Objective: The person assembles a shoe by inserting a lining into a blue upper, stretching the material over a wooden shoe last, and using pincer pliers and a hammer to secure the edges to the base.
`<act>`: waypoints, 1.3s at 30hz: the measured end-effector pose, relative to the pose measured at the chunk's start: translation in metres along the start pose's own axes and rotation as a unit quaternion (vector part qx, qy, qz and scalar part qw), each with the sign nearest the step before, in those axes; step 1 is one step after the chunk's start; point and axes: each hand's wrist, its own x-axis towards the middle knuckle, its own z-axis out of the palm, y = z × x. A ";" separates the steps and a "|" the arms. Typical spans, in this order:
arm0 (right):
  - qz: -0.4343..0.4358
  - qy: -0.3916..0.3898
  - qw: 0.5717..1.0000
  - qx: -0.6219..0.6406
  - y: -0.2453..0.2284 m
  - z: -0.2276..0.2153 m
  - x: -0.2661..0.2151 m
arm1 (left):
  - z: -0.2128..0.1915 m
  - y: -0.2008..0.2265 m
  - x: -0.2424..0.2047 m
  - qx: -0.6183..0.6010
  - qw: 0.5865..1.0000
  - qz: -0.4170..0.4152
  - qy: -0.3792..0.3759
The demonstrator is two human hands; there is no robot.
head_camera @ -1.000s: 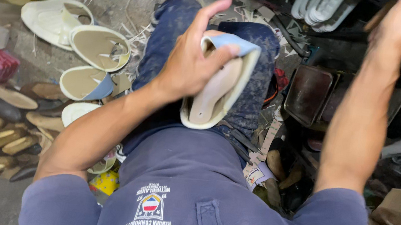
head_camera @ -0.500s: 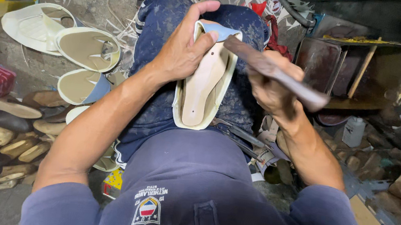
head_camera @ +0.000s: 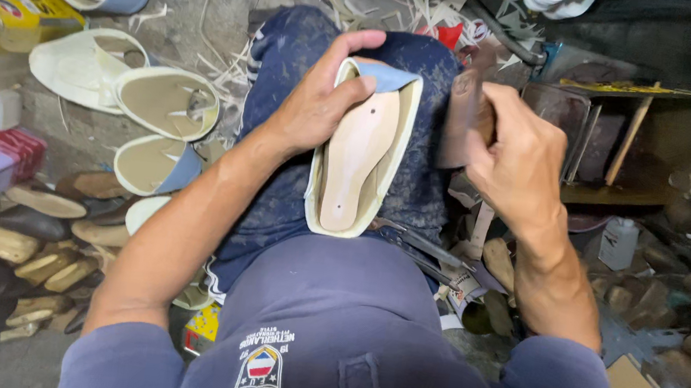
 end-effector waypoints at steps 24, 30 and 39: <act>-0.059 0.175 0.983 0.021 0.055 -0.027 0.070 | 0.003 0.011 0.000 -0.007 0.992 -0.095 0.079; -0.080 0.285 0.955 0.034 0.096 -0.011 0.180 | 0.004 0.037 -0.002 0.034 0.985 -0.151 0.081; 0.024 0.396 0.916 -0.058 0.098 0.013 0.241 | 0.000 0.039 -0.002 0.012 0.981 -0.178 0.072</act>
